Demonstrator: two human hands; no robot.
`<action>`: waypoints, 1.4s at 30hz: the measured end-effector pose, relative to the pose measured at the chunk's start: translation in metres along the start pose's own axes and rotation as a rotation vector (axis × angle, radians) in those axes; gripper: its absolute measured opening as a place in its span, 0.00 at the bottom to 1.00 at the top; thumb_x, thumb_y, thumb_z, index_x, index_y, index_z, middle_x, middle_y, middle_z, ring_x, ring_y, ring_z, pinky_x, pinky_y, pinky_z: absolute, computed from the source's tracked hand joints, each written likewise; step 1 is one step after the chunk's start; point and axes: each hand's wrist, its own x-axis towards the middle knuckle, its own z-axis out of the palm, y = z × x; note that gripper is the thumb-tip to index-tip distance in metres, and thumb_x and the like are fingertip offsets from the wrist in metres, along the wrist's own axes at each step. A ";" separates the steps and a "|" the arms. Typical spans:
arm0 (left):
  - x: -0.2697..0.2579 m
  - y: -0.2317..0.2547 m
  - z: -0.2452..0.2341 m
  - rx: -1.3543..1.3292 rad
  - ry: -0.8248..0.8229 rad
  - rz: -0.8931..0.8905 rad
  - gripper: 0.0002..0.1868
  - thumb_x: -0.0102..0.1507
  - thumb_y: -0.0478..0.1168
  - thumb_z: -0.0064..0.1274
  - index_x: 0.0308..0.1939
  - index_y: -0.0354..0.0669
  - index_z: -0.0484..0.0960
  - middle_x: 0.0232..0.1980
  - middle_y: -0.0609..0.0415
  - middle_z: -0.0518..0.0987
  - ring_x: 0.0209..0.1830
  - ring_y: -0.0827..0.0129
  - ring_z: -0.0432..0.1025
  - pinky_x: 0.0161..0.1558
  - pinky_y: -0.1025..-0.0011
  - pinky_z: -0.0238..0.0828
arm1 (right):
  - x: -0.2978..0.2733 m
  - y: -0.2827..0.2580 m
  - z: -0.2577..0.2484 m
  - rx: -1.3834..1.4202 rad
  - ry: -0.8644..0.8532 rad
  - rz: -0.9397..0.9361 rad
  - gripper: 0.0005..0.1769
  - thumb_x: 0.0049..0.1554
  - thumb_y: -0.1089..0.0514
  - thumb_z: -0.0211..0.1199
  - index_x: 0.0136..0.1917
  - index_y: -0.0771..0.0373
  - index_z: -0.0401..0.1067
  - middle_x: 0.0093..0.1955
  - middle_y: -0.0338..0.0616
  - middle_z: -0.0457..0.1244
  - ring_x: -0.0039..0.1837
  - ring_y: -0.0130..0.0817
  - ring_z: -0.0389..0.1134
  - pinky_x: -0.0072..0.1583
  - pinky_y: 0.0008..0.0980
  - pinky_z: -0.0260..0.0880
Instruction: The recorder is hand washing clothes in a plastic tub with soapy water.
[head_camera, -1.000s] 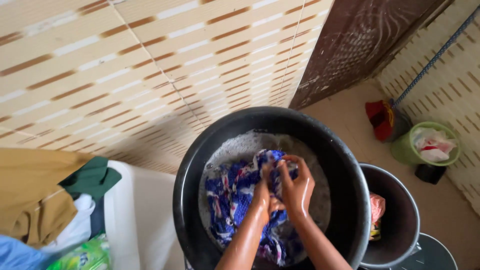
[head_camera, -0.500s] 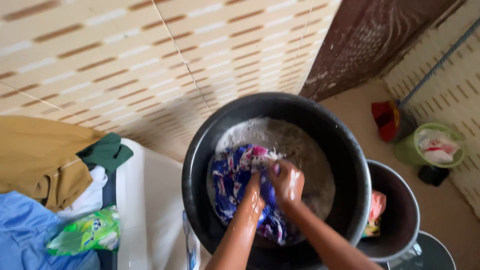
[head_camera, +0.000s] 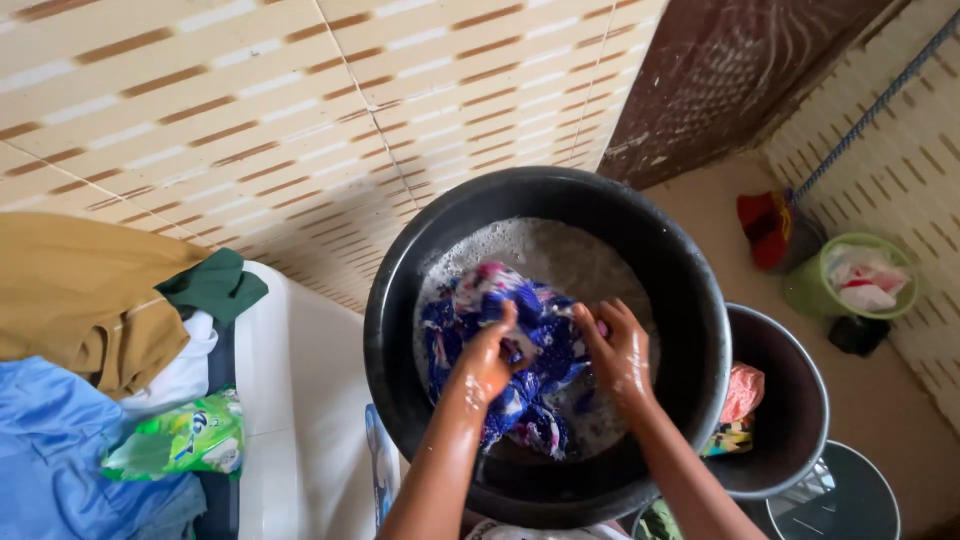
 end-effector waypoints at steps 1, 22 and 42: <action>-0.020 0.018 0.018 0.001 0.000 -0.008 0.20 0.71 0.54 0.52 0.56 0.45 0.83 0.38 0.53 0.75 0.38 0.63 0.71 0.43 0.59 0.72 | -0.008 0.007 -0.008 -0.002 0.002 0.007 0.22 0.65 0.48 0.66 0.40 0.70 0.71 0.39 0.53 0.59 0.39 0.43 0.63 0.45 0.38 0.65; -0.084 0.006 0.128 0.174 -0.078 -0.023 0.56 0.58 0.82 0.28 0.71 0.40 0.67 0.72 0.43 0.72 0.71 0.58 0.68 0.70 0.56 0.62 | 0.052 0.010 0.010 0.333 -0.412 0.034 0.35 0.54 0.54 0.70 0.72 0.61 0.62 0.67 0.50 0.62 0.67 0.35 0.63 0.66 0.33 0.62; -0.008 -0.007 0.066 -0.294 0.120 -0.018 0.09 0.65 0.44 0.49 0.40 0.44 0.82 0.41 0.53 0.81 0.40 0.64 0.76 0.45 0.66 0.77 | -0.007 -0.036 0.046 -0.130 -0.097 -0.103 0.19 0.58 0.43 0.59 0.45 0.61 0.75 0.44 0.56 0.69 0.48 0.59 0.71 0.48 0.51 0.69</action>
